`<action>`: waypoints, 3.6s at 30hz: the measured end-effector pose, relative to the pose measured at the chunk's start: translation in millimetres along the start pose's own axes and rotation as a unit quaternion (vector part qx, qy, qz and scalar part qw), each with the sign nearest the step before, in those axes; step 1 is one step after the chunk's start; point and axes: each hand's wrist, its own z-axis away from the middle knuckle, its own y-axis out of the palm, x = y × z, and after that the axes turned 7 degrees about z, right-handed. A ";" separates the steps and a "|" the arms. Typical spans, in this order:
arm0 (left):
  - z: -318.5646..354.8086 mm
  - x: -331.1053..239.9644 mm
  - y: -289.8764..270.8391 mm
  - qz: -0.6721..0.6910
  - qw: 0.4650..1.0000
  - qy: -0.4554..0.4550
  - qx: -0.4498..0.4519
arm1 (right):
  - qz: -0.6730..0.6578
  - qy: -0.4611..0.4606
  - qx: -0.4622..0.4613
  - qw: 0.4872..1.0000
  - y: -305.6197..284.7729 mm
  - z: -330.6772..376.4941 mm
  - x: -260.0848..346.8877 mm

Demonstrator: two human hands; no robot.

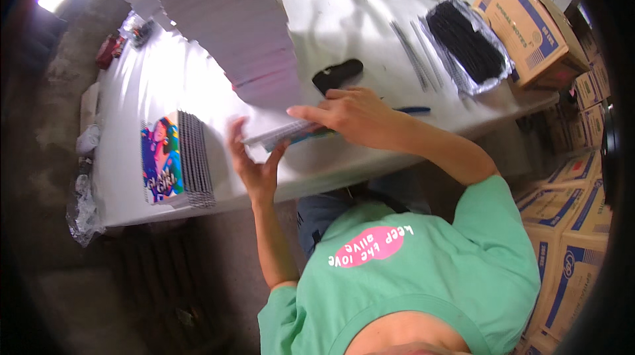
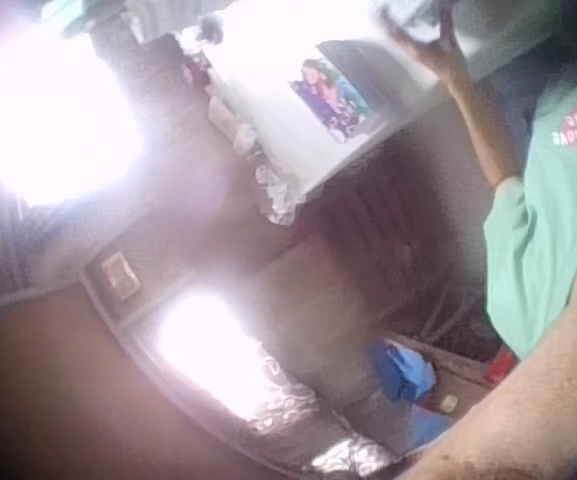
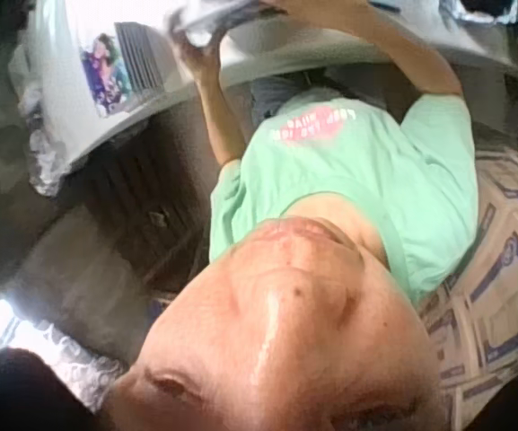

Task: The person binds spiral notebooks by threading a plastic coil through holes and trimming the ends using pliers.

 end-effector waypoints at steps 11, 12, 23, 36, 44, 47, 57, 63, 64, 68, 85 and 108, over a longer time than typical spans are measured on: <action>-4.5 19.2 48.6 0.105 0.988 -0.107 -0.042 | -0.607 0.260 -0.141 0.738 118.2 25.9 -40.4; -2.6 13.2 49.8 0.115 0.985 -0.115 -0.056 | -0.606 0.275 -0.153 0.731 112.9 25.1 -34.5; -0.2 -27.8 72.3 -0.217 0.960 0.058 -0.168 | -0.548 0.318 -0.106 0.767 138.6 32.8 -34.8; -32.2 -40.9 103.5 -0.225 0.959 0.147 0.095 | 0.060 0.499 -0.065 0.862 148.5 59.1 -264.2; -20.0 -34.3 108.9 -0.301 0.938 0.167 0.048 | 0.106 0.372 -0.088 0.918 57.9 48.4 -259.3; -13.6 -32.6 115.5 -0.339 0.926 0.164 0.033 | -0.076 0.228 -0.122 0.963 24.1 52.3 -224.3; -11.1 -23.3 142.7 -0.329 0.923 0.165 -0.115 | -0.313 0.173 -0.008 0.934 14.2 65.0 -84.6; -13.3 -33.3 142.3 -0.329 0.931 0.135 -0.080 | -0.366 0.144 -0.119 0.911 24.0 57.2 -89.9; -13.3 -32.6 141.7 -0.331 0.930 0.140 -0.079 | -0.386 0.141 -0.097 0.906 23.1 56.9 -90.6; -13.3 -29.2 134.8 -0.330 0.930 0.149 -0.061 | -0.404 0.120 -0.024 0.907 11.7 50.8 -90.0; -11.3 -34.5 131.8 -0.312 0.938 0.146 -0.046 | -0.210 0.022 0.048 0.976 5.7 43.8 -98.0; -10.7 -36.3 118.9 -0.325 0.932 0.155 -0.026 | -0.261 0.154 -0.183 0.935 26.8 67.5 -69.4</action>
